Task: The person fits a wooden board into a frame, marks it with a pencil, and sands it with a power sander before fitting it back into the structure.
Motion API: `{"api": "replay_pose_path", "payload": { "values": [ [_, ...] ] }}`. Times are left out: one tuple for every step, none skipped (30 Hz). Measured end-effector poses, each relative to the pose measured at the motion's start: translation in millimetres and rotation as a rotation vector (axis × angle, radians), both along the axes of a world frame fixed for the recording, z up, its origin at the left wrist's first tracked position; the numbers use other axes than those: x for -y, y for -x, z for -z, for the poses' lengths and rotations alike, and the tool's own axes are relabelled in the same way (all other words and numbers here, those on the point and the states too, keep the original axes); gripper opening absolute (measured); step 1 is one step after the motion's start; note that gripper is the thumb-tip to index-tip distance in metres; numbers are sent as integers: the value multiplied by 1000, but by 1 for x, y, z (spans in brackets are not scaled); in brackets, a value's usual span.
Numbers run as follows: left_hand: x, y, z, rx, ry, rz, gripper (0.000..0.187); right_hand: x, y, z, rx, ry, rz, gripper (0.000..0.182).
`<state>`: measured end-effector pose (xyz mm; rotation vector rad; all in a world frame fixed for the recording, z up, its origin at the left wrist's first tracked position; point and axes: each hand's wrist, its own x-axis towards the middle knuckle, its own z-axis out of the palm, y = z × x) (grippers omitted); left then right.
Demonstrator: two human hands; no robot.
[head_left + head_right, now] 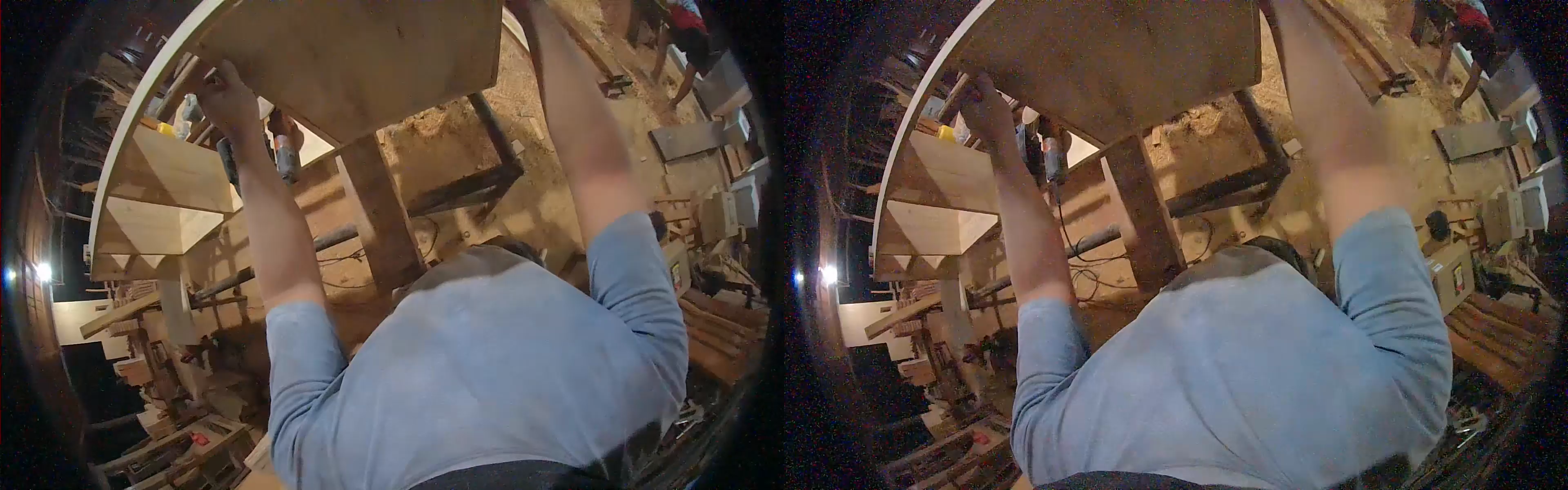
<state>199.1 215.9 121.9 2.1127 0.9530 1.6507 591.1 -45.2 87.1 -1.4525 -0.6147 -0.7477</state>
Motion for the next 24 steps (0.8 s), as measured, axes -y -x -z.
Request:
{"api": "replay_pose_path", "payload": {
  "values": [
    [2,1,0,27,-16,52,49,5,19,-8,-44,-19,-5,51],
    [2,0,0,55,-33,102,49,9,40,-15,-27,-18,-7,51],
    [-2,-1,-1,75,-35,102,49,14,62,-24,110,-45,76,53],
    [-10,-3,-4,-31,-424,-101,48,16,70,-33,248,-79,163,57],
    [-14,-6,-8,-141,-807,-311,47,13,59,-31,264,-86,170,57],
    [-2,-12,-23,-124,-814,-307,47,4,36,-16,268,5,297,56],
    [21,-20,-45,-136,-748,50,44,-4,17,-1,271,93,426,57],
    [39,-25,-59,-149,-670,405,41,-11,7,13,438,178,690,52],
    [46,-31,-64,-133,-683,411,41,-3,62,-19,340,36,501,50],
    [52,-38,-70,-304,-561,382,36,1,136,-55,246,-104,311,48],
    [56,-44,-77,-475,-438,355,32,-6,152,-61,188,-195,-53,33],
    [53,-48,-75,-509,-597,298,31,-17,144,-46,72,-22,-324,35],
    [52,-50,-70,-493,-621,318,31,-30,171,-53,265,-42,-370,41],
    [50,-50,-64,-498,-690,281,32,-36,196,-62,250,80,-540,45],
    [50,-51,-61,-506,-756,248,34,-43,218,-67,309,109,-619,47],
    [51,-47,-63,-499,-774,279,34,-51,229,-71,476,125,-550,45],
    [51,-43,-65,-546,-759,352,37,-56,235,-73,639,148,-482,43],
    [55,-44,-67,-599,-738,423,39,-58,243,-74,628,151,-455,43],
    [57,-50,-71,-600,-744,445,39,-61,249,-75,494,192,-604,38],
    [62,-51,-79,-737,-705,382,42,-61,254,-74,352,228,-760,33],
    [61,-50,-81,-876,-655,305,44,-65,246,-72,339,229,-766,33],
    [15,-64,-65,-715,-778,358,47,-72,232,-74,453,158,-787,28],
    [-1,-76,-65,-733,-755,342,47,-82,227,-72,565,81,-816,25],
    [-15,-85,-64,-759,-858,349,46,-74,231,-75,374,87,-850,18]
  ]
}}
